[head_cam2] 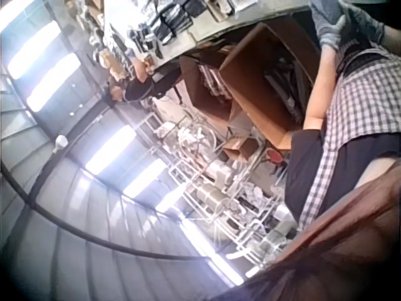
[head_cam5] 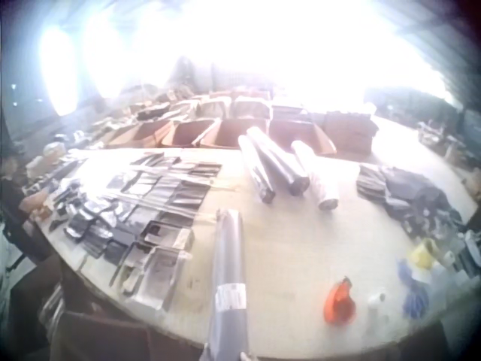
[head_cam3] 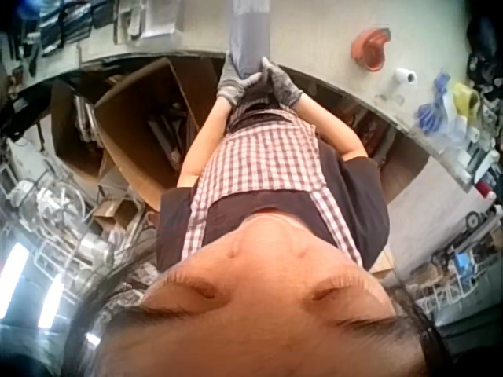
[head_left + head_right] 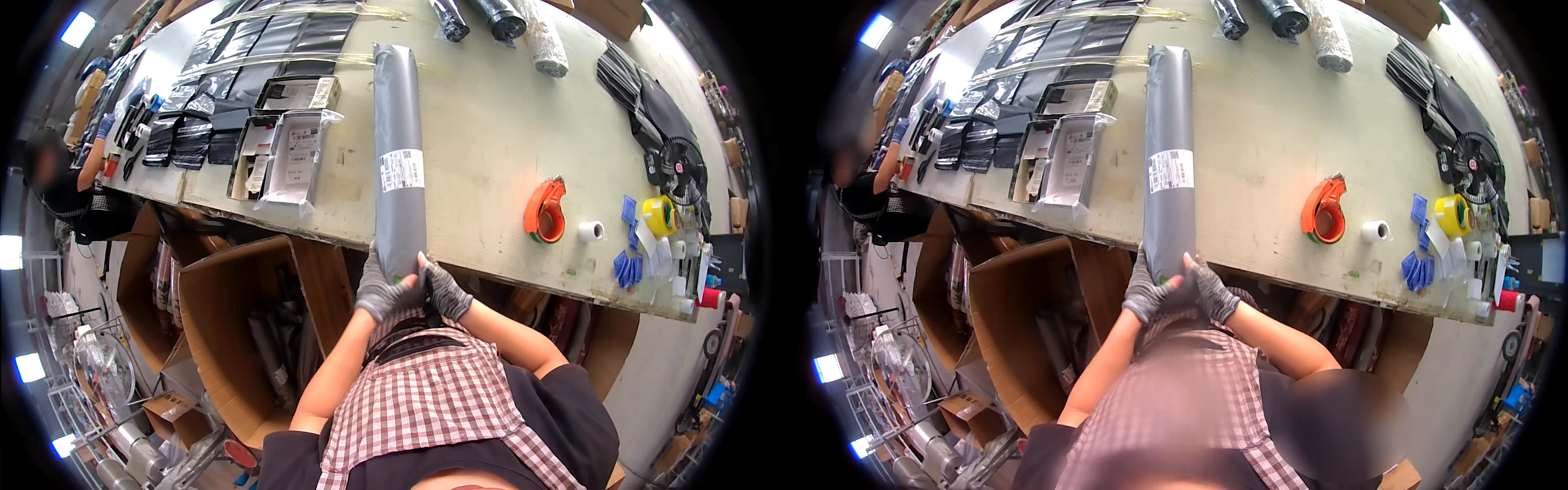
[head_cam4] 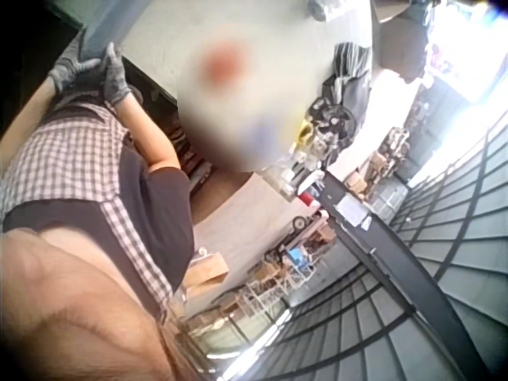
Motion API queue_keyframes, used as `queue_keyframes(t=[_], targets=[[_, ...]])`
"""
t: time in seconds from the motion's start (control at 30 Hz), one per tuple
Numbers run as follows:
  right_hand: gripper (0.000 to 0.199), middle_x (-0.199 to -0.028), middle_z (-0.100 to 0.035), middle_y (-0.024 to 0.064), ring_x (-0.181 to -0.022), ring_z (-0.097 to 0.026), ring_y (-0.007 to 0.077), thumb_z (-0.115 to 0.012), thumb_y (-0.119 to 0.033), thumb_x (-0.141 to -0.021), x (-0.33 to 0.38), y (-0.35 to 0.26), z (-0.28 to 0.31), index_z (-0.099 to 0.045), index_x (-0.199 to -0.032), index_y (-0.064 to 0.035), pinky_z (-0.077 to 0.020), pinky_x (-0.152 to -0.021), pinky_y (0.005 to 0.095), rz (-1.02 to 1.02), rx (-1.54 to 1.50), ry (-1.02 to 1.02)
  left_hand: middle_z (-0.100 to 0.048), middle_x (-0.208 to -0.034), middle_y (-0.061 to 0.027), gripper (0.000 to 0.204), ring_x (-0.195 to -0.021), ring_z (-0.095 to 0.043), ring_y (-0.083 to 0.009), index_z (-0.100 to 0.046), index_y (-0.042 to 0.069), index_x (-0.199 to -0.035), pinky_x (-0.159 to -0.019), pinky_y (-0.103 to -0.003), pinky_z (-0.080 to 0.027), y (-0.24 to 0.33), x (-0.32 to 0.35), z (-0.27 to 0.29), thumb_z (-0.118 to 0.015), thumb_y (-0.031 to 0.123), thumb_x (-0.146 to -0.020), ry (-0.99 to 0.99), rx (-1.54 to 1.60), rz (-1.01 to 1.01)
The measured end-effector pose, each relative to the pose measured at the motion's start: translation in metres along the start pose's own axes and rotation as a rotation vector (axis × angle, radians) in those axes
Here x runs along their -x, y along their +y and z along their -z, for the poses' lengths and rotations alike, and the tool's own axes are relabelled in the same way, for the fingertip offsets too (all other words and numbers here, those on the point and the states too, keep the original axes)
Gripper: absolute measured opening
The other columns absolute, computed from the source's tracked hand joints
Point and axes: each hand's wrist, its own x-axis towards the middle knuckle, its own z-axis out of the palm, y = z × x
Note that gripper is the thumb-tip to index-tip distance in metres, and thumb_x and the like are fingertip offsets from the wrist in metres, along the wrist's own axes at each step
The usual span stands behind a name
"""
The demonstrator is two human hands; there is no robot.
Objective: The person packs long cylindrical items into plastic sleeves by hand, applies labels, and uses a tape dispenser to seal them before placing them in a box.
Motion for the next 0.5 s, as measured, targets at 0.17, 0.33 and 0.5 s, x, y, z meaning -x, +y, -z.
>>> queue_keyframes(t=[0.17,0.33,0.5], targets=[[0.071,-0.119,-0.052,0.0092,-0.109,-0.051,0.0201,-0.075,-0.031,-0.077,0.024,-0.033,0.003,-0.039,-0.132,-0.0039,-0.0450,-0.092,0.0328,0.042,0.411,0.009,-0.021,-0.146,-0.0278,0.143,-0.135,-0.028,-0.0344,0.008,-0.005,-0.143,-0.109,-0.036,-0.029,0.003,-0.011,-0.030,-0.087,0.049,-0.050,-0.141,-0.483,0.098],[0.078,-0.113,-0.055,0.0088,-0.104,-0.052,0.0169,-0.083,-0.026,-0.067,0.051,-0.078,0.029,-0.041,-0.128,-0.0012,-0.0464,-0.088,0.0313,0.295,0.671,-0.049,-0.040,-0.140,-0.0151,0.109,-0.126,-0.042,-0.0271,-0.016,0.003,-0.146,-0.106,-0.040,-0.033,0.030,-0.048,0.002,-0.074,0.054,-0.069,-0.469,0.420,0.324],[0.106,-0.132,-0.042,0.0146,-0.122,-0.041,0.0230,-0.085,-0.037,-0.063,0.084,-0.106,0.036,-0.023,-0.142,-0.0016,-0.0353,-0.102,0.0350,0.352,0.917,-0.013,-0.052,-0.127,-0.0097,0.099,-0.117,-0.049,-0.0235,-0.039,0.007,-0.137,-0.101,-0.039,-0.040,0.042,-0.139,-0.040,-0.046,0.080,-0.071,-0.464,0.864,0.271]])
